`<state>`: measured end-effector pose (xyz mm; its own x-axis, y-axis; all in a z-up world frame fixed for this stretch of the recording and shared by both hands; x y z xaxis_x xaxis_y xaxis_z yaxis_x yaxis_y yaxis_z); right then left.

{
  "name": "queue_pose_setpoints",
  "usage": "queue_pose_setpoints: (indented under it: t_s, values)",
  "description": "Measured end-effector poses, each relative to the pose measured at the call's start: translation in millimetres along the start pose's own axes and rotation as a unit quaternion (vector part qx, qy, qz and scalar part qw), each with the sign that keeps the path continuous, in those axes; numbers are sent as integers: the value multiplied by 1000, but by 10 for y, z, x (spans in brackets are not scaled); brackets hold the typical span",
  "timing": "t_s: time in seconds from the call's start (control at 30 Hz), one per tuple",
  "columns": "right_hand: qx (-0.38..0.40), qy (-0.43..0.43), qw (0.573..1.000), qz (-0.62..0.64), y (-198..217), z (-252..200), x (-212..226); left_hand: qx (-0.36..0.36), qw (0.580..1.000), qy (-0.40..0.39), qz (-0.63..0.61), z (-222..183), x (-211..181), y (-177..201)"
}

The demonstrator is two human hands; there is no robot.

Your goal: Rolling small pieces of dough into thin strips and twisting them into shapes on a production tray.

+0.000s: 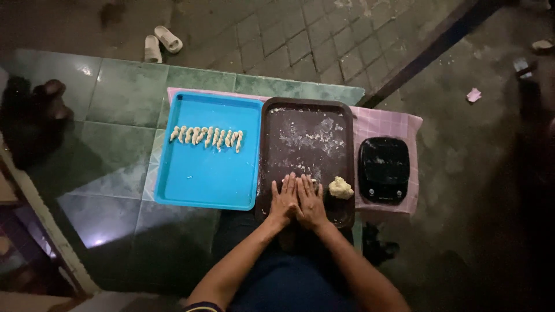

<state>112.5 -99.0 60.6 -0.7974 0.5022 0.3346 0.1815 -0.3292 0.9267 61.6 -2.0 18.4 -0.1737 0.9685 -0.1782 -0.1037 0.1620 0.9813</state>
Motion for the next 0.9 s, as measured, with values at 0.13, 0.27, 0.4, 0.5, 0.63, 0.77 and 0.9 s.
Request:
queue_pose_setpoints:
  t_s: [0.13, 0.27, 0.4, 0.5, 0.63, 0.77, 0.9]
  values:
    - [29, -9, 997, -75, -241, 9, -196, 51, 998, -23, -23, 52, 49, 223]
    - [49, -12, 991, -120, -104, -63, -113, 32, 998, -41, -21, -117, 89, 238]
    - [37, -29, 992, -113, -95, 117, -145, -142, 986, -40, 80, 65, 106, 205]
    - [50, -53, 993, -94, -68, 151, -140, 74, 997, -22, -22, 126, 149, 279]
    - [45, -33, 990, -127, 102, -30, 75, 82, 995, -42, -24, -87, 107, 445]
    - [6, -6, 988, -154, 28, 109, -41, 156, 985, -36, 61, 10, 128, 222]
    - [-5, -32, 993, -118, -28, 276, -231, 98, 994, -19, -39, 106, 163, 321]
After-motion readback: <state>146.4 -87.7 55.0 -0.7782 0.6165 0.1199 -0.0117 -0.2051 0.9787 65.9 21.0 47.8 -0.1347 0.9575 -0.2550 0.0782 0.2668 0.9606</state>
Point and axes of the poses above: each hand's wrist, its own z-axis towards the middle knuckle, its own y-axis out of the back of the hand, x = y × z, the point moved 4 cm from there along z, towards the middle knuckle
